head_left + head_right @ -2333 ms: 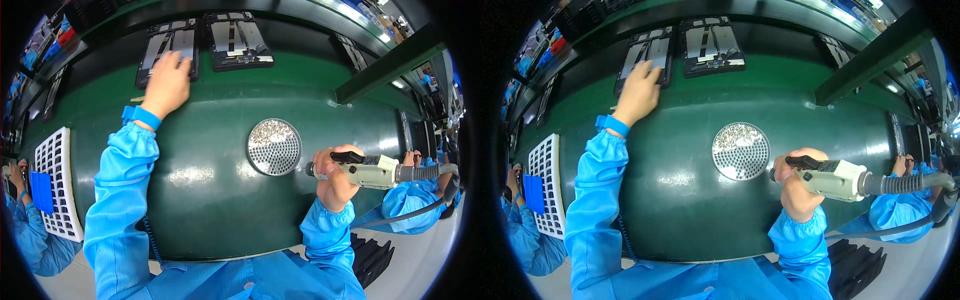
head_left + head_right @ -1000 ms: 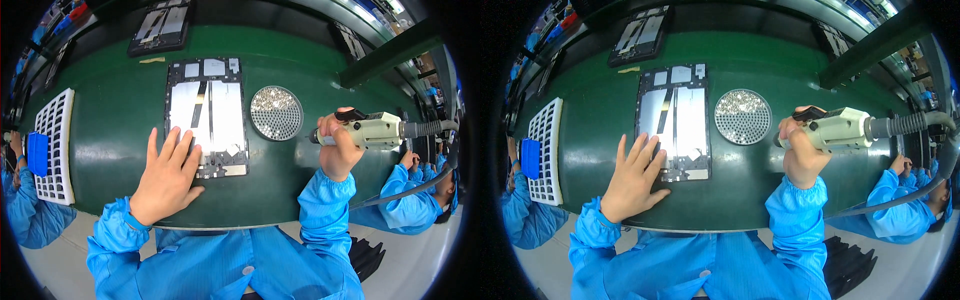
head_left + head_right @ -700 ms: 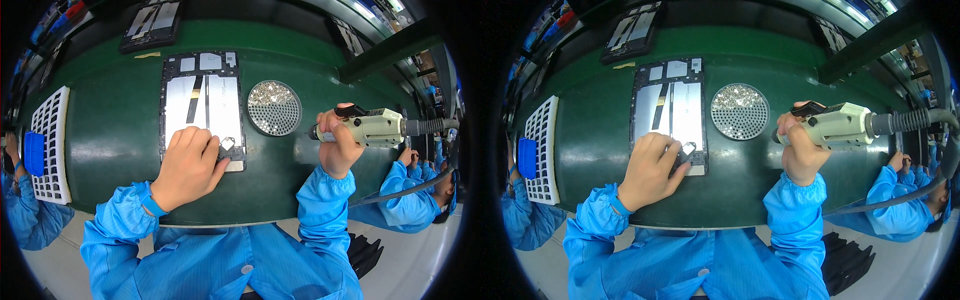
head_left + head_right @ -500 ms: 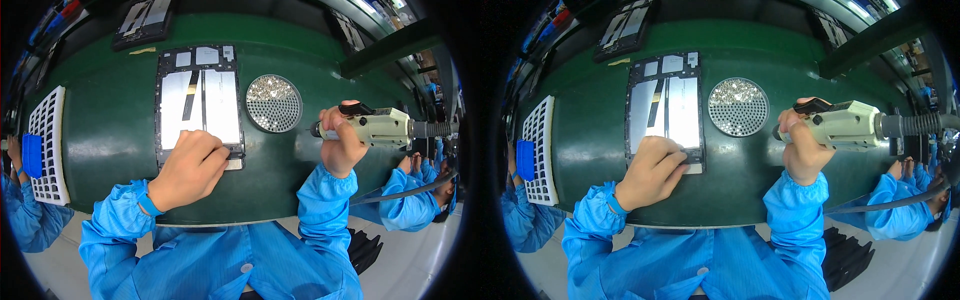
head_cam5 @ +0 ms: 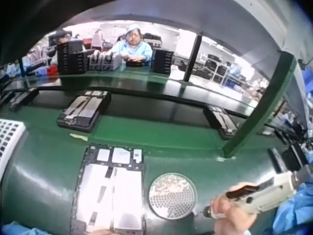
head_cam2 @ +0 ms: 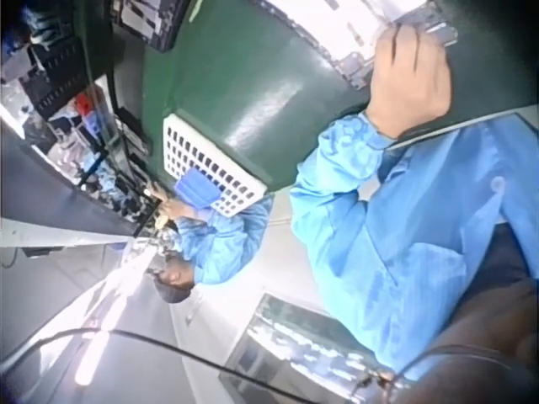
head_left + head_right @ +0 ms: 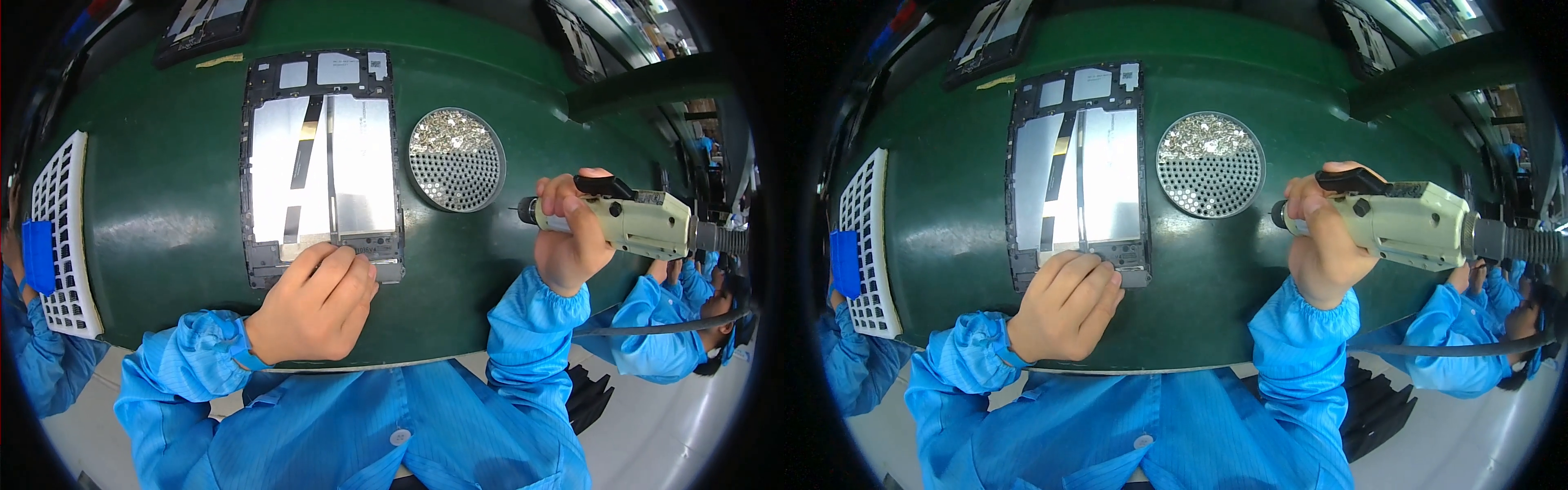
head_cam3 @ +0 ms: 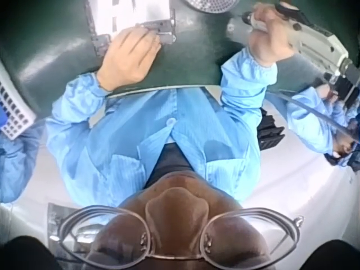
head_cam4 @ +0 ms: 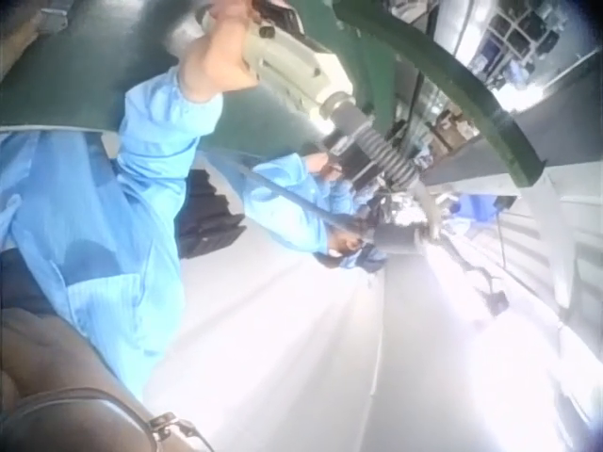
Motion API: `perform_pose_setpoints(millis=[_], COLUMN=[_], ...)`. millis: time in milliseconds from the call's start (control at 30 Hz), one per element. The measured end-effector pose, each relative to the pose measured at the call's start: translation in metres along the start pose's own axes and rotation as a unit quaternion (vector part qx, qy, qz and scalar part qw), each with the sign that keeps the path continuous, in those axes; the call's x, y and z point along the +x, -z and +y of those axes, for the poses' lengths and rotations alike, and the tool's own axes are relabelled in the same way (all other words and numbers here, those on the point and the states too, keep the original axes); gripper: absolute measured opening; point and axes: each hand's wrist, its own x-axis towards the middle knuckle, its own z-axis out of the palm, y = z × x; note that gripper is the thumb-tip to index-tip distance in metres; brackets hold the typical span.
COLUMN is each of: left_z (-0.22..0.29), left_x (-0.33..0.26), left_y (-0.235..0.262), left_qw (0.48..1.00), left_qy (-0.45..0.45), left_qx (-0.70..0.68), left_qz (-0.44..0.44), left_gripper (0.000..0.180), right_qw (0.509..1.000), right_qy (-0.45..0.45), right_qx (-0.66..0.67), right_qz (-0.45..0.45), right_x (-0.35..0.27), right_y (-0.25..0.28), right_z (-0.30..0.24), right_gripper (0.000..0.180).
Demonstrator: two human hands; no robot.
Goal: The person secures internal components and ribbon cables inside tablet casings with screws using an electric screwdriver on an assembly line.
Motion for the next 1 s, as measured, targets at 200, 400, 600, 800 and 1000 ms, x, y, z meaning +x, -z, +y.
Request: perform_pose_setpoints(millis=[200, 400, 600, 800, 1000], left_z=[-0.008, -0.012, -0.012, -0.010, -0.027], left_x=[0.002, 0.003, 0.003, 0.004, 0.010], left_y=[-0.006, -0.002, -0.005, -0.002, 0.014], left_qw=[0.999, 0.990, 0.988, 0.985, 0.993], left_qy=[-0.018, 0.017, 0.046, 0.075, -0.006], left_qx=[-0.014, -0.137, -0.143, -0.156, -0.085], left_qz=[0.024, 0.016, 0.028, 0.012, -0.085], left_gripper=[0.015, 0.018, 0.021, 0.018, 0.021], right_qw=[0.999, 0.999, 0.999, 0.998, 0.997], right_qy=[0.018, 0.020, 0.021, 0.025, 0.028], right_qx=[-0.014, -0.016, -0.016, -0.021, 0.001], right_qz=[-0.024, -0.021, -0.040, -0.051, -0.077], right_x=[0.001, 0.001, 0.002, 0.004, 0.003], right_y=[-0.001, -0.003, 0.001, 0.003, 0.001], right_z=[0.000, 0.002, 0.003, 0.002, 0.000], right_gripper=[0.030, 0.030, 0.032, 0.033, 0.035])
